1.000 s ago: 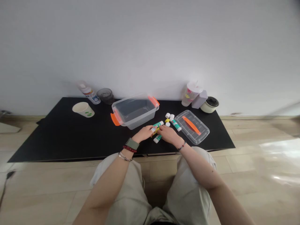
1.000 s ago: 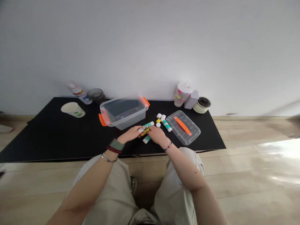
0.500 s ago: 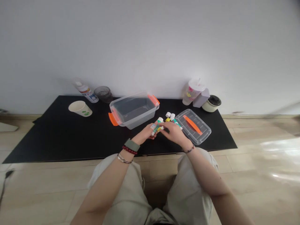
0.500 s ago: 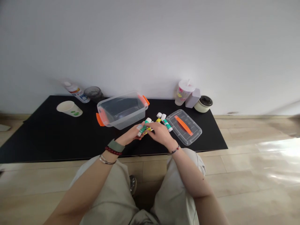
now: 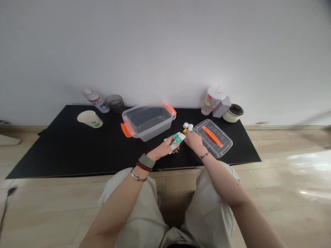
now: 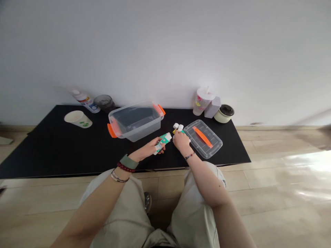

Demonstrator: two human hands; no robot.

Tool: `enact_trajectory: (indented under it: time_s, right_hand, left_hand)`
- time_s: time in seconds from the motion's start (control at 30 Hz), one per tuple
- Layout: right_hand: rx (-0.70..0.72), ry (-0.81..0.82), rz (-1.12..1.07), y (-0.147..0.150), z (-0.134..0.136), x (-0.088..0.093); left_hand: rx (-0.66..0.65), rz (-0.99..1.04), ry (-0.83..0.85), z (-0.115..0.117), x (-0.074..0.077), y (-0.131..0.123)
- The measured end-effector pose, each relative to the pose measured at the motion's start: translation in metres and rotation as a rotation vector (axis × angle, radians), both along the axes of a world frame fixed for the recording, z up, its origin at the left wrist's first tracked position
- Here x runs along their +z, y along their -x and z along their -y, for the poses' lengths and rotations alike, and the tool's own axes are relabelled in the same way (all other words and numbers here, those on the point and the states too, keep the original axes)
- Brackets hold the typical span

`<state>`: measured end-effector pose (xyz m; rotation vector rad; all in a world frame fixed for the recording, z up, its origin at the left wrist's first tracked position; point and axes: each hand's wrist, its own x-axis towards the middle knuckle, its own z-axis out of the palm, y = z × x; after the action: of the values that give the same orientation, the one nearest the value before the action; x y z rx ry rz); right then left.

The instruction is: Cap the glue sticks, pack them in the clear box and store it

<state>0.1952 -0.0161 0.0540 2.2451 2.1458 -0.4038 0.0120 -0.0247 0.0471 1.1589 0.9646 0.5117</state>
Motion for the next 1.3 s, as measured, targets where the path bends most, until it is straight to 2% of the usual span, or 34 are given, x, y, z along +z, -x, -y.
enact_trajectory:
  time_s: [0.07,0.13,0.23,0.3,0.37,0.57,0.67,0.83,0.97,1.03,1.1,1.17,1.3]
  right_hand:
    - [-0.063,-0.072,-0.180,-0.009,-0.002,0.002]
    - [-0.118,-0.144,-0.511,-0.021,-0.004,0.004]
    - [-0.166,-0.104,-1.030,-0.031,-0.006,0.007]
    - [-0.164,-0.044,-1.203,-0.030,-0.004,0.009]
    - [-0.137,-0.018,-1.270,-0.024,-0.001,0.011]
    - [-0.020,-0.006,-1.316,-0.015,0.005,0.015]
    - [0.104,0.021,-1.320,-0.019,0.007,0.019]
    - [0.317,0.010,-1.267,-0.023,0.012,0.022]
    - [0.379,-0.013,-1.200,-0.019,0.018,0.019]
    - [0.376,-0.040,-1.174,-0.017,0.020,0.018]
    - [0.335,-0.111,-1.137,-0.014,0.021,0.018]
    - [0.268,-0.204,-1.064,-0.012,0.021,0.018]
    - [0.140,-0.316,-0.889,-0.011,0.019,0.018]
  left_hand:
    - [0.025,0.010,-0.004,0.000,0.001,0.000]
    - [0.058,0.022,-0.005,-0.001,0.001,-0.001]
    - [0.079,0.046,0.000,-0.002,0.004,-0.003]
    - [0.066,0.074,0.001,-0.001,0.007,-0.004]
    - [0.045,0.100,-0.005,0.000,0.010,-0.004]
    - [-0.026,0.115,-0.005,0.003,0.009,0.001]
    - [-0.093,0.173,0.032,0.002,0.010,0.007]
    - [-0.194,0.248,0.173,0.000,0.012,0.017]
    - [-0.233,0.283,0.336,-0.001,0.007,0.020]
    - [-0.251,0.291,0.344,-0.001,0.005,0.017]
    - [-0.239,0.287,0.258,0.000,0.005,0.010]
    - [-0.223,0.246,0.102,0.002,0.006,0.001]
    - [-0.167,-0.063,-0.323,0.007,0.003,-0.013]
